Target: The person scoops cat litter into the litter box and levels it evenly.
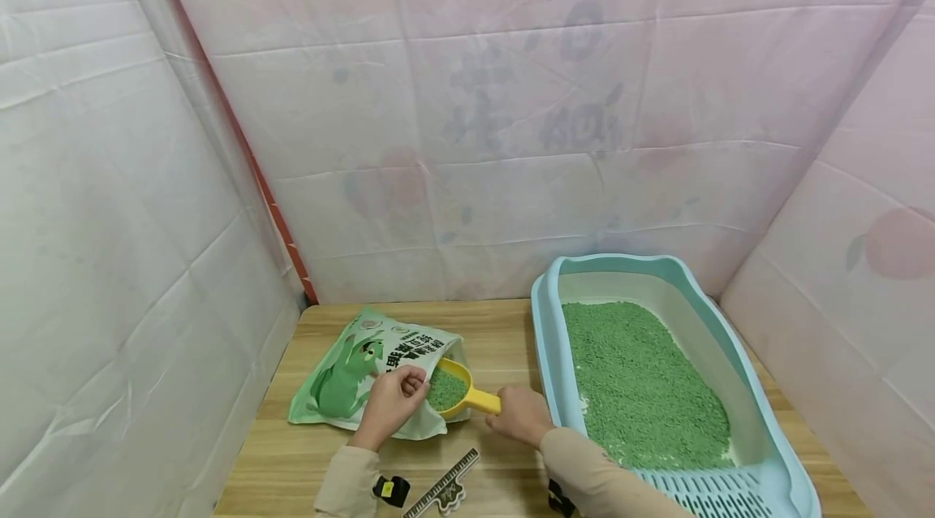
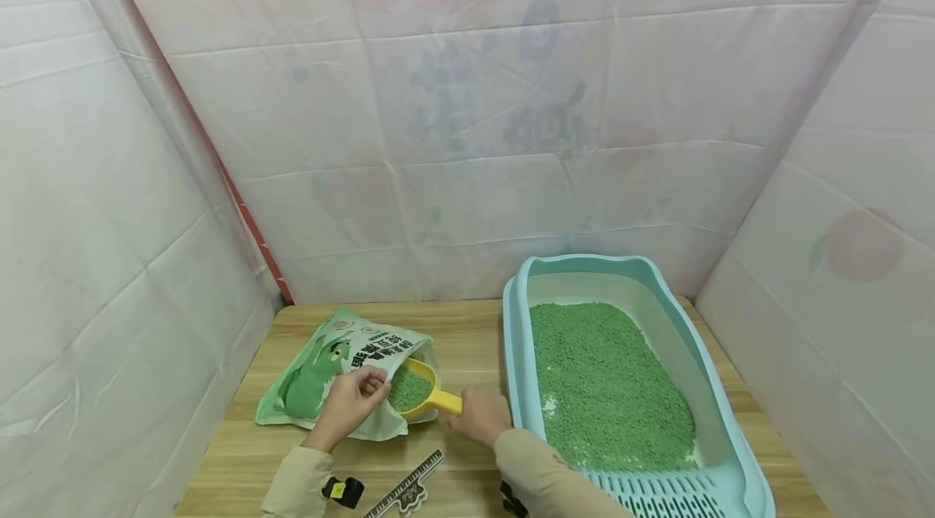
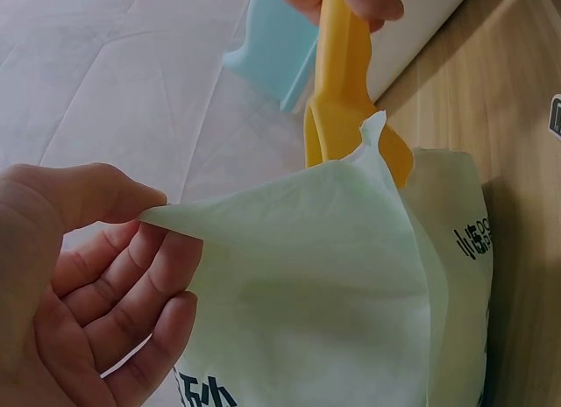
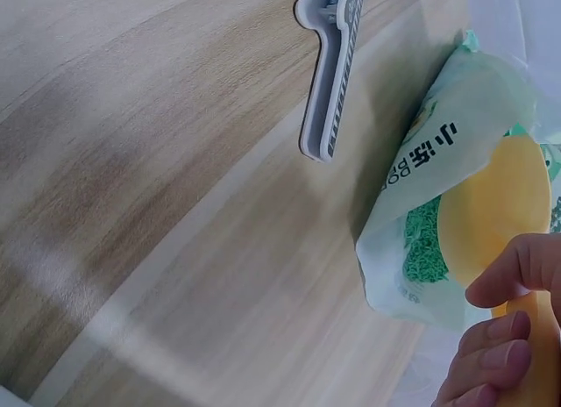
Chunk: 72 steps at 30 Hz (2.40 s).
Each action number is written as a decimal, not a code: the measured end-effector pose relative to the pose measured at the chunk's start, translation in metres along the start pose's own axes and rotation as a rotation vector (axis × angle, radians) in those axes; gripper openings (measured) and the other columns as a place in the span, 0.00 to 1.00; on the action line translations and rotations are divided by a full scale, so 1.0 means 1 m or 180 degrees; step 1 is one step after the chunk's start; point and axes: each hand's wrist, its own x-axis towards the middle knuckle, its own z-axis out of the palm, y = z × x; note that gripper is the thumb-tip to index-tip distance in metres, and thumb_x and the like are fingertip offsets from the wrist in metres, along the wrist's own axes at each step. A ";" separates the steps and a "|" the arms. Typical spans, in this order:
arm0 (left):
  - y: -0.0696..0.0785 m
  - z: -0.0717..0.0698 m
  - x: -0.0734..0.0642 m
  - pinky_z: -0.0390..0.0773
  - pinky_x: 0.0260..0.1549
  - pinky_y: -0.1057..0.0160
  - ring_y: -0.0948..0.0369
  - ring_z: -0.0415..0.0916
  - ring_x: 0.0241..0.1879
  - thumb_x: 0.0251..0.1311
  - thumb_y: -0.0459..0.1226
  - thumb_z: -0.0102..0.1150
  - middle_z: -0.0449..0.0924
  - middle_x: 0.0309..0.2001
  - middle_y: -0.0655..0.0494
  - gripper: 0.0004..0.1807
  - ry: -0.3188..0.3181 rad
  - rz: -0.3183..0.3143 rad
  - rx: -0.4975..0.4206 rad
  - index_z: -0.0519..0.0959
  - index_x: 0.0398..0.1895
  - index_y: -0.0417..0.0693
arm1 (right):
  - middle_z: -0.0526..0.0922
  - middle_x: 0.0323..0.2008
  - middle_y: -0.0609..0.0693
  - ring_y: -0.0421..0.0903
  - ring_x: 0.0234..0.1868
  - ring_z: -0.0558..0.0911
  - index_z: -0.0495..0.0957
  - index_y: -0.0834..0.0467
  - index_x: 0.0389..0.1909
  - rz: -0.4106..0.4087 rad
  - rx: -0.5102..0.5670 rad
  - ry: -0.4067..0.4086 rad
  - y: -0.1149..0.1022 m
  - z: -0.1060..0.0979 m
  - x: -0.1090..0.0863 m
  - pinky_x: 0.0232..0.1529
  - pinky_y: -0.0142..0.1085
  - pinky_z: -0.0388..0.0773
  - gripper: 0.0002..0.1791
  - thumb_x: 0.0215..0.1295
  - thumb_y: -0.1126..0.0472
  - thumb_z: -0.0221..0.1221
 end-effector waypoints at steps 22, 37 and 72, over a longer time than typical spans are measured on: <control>-0.002 0.001 0.001 0.76 0.28 0.74 0.76 0.71 0.24 0.56 0.33 0.62 0.82 0.26 0.58 0.02 0.0039 0.0046 -0.0010 0.82 0.33 0.45 | 0.69 0.16 0.45 0.41 0.18 0.66 0.73 0.55 0.18 0.0148 -0.0068 0.0005 0.009 -0.021 -0.008 0.18 0.31 0.61 0.15 0.47 0.51 0.68; -0.001 -0.001 0.000 0.76 0.28 0.74 0.75 0.72 0.25 0.56 0.33 0.63 0.82 0.27 0.57 0.02 -0.0007 -0.0007 -0.0049 0.81 0.33 0.44 | 0.68 0.15 0.45 0.40 0.17 0.64 0.71 0.55 0.16 0.0131 -0.0035 0.0025 0.012 -0.034 -0.021 0.17 0.31 0.59 0.15 0.45 0.54 0.67; -0.001 -0.001 0.000 0.77 0.28 0.74 0.75 0.72 0.24 0.55 0.32 0.63 0.82 0.26 0.57 0.03 0.0032 0.0066 -0.0033 0.82 0.33 0.44 | 0.66 0.14 0.44 0.41 0.17 0.65 0.69 0.53 0.15 0.0232 -0.0126 0.0145 0.032 -0.058 -0.053 0.17 0.32 0.58 0.15 0.41 0.55 0.67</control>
